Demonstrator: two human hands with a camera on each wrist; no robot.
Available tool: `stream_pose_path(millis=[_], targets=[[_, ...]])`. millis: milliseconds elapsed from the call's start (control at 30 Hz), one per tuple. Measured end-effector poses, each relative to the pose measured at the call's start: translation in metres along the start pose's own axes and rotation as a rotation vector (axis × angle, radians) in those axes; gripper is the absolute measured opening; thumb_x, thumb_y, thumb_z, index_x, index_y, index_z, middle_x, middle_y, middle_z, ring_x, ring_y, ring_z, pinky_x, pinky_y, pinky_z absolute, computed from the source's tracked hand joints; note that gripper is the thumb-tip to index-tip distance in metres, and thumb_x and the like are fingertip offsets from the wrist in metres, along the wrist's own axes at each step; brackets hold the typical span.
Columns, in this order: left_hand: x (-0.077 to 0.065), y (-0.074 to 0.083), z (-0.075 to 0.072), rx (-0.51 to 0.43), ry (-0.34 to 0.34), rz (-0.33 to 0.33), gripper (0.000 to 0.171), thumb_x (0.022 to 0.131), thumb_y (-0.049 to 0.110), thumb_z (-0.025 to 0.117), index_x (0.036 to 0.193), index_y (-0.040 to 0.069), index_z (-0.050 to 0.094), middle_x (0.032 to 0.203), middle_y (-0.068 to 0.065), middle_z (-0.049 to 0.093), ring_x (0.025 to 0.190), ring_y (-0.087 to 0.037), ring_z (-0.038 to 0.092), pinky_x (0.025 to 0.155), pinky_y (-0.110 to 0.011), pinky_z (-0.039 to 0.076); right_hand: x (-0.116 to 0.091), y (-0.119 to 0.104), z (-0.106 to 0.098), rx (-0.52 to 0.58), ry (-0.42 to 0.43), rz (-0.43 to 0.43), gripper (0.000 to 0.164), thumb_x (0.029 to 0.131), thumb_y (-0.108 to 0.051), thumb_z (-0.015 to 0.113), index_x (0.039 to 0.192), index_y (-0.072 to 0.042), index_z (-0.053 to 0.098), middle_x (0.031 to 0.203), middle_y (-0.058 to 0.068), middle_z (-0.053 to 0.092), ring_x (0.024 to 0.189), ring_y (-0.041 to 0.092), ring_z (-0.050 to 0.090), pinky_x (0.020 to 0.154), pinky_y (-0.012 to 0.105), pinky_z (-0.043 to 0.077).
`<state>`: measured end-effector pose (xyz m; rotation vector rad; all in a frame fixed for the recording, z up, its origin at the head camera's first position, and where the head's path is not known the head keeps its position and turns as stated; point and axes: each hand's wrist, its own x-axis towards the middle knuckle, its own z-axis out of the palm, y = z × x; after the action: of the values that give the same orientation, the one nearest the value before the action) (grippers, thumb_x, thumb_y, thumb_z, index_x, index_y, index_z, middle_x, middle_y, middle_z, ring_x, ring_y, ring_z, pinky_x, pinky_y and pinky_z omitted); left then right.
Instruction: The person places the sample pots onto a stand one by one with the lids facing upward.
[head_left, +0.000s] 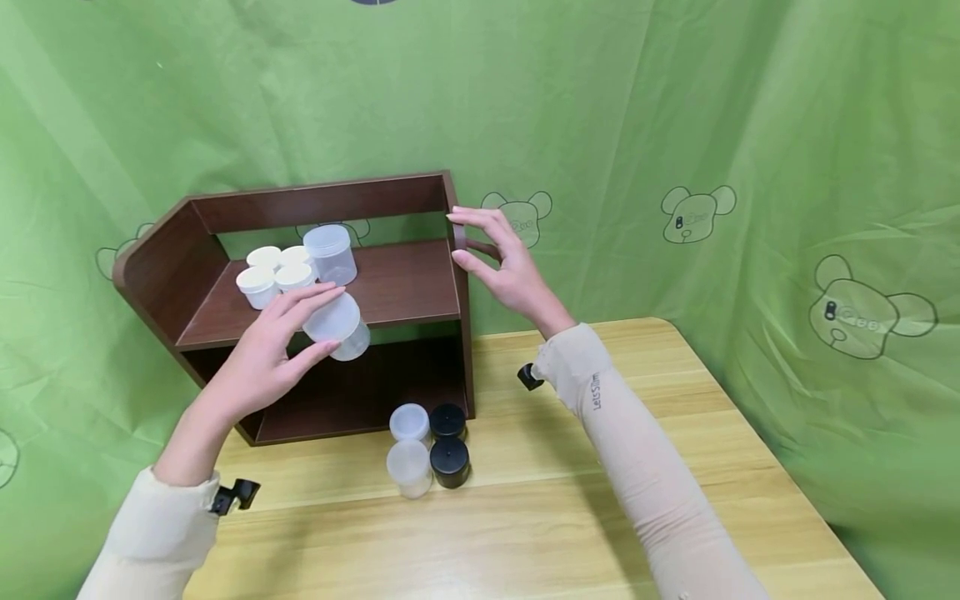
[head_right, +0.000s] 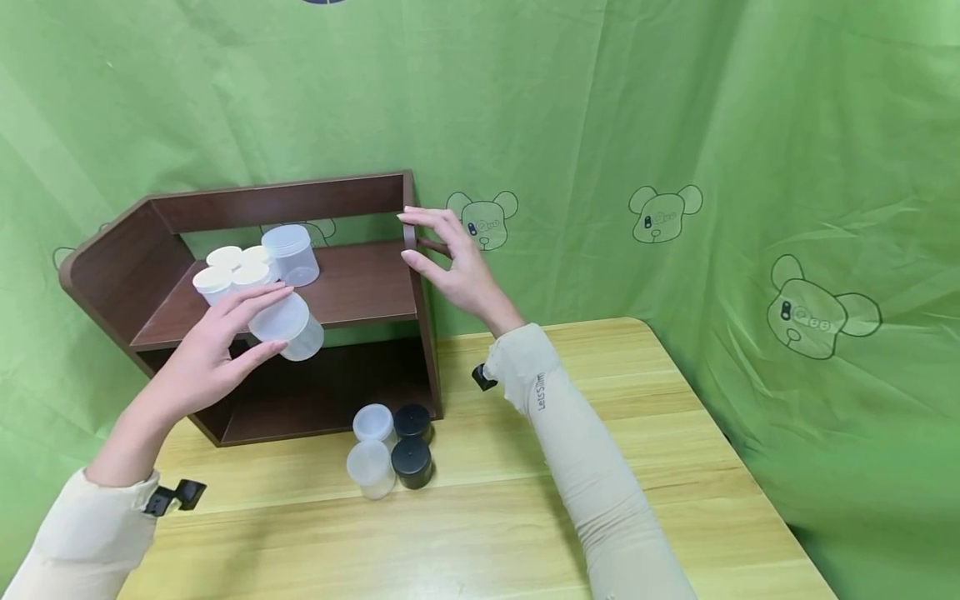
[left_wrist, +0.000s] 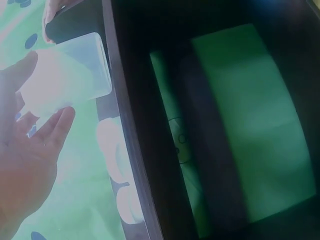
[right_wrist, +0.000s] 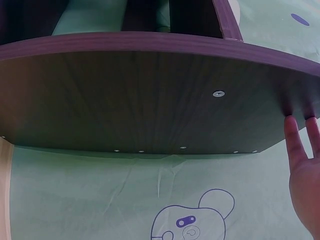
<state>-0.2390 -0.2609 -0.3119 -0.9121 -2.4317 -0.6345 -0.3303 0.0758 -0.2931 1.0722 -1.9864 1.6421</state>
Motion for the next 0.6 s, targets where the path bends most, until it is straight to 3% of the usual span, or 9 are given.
stream_pose_path(millis=[100,367,467,600], targets=[[0.006,-0.001,-0.002,-0.011,0.010,-0.018,0.066,0.091,0.008,0.078,0.152,0.015,0.053,0.154,-0.009,0.051,0.138,-0.029,0.048,0.105,-0.034,0.044,0.000,0.000,0.000,0.003,0.001,0.001,0.046,0.100,-0.003,0.065,0.144,-0.001,0.056,0.155,0.013,0.044,0.140,0.025,0.047,0.116,0.040,0.046],[0.023,-0.005,-0.008,-0.037,0.028,-0.051,0.063,0.094,0.010,0.075,0.153,0.014,0.052,0.155,-0.011,0.049,0.138,-0.032,0.046,0.098,-0.050,0.048,0.000,-0.001,0.000,0.009,-0.001,-0.001,0.046,0.099,-0.002,0.065,0.144,0.000,0.056,0.156,0.014,0.044,0.140,0.026,0.047,0.116,0.040,0.046],[0.028,-0.008,-0.009,-0.037,0.042,-0.062,0.061,0.095,0.010,0.074,0.152,0.013,0.052,0.154,-0.011,0.049,0.137,-0.032,0.046,0.097,-0.048,0.048,0.000,-0.001,-0.001,0.011,-0.001,-0.001,0.046,0.099,-0.002,0.065,0.144,0.001,0.055,0.155,0.015,0.044,0.140,0.026,0.046,0.116,0.041,0.046],[0.033,-0.016,-0.009,-0.017,0.065,-0.080,0.059,0.096,0.011,0.074,0.152,0.012,0.053,0.153,-0.012,0.050,0.131,-0.030,0.048,0.085,-0.038,0.051,-0.001,-0.001,-0.001,0.010,0.001,0.000,0.046,0.099,-0.002,0.065,0.144,0.001,0.056,0.155,0.015,0.044,0.140,0.027,0.047,0.116,0.041,0.046]])
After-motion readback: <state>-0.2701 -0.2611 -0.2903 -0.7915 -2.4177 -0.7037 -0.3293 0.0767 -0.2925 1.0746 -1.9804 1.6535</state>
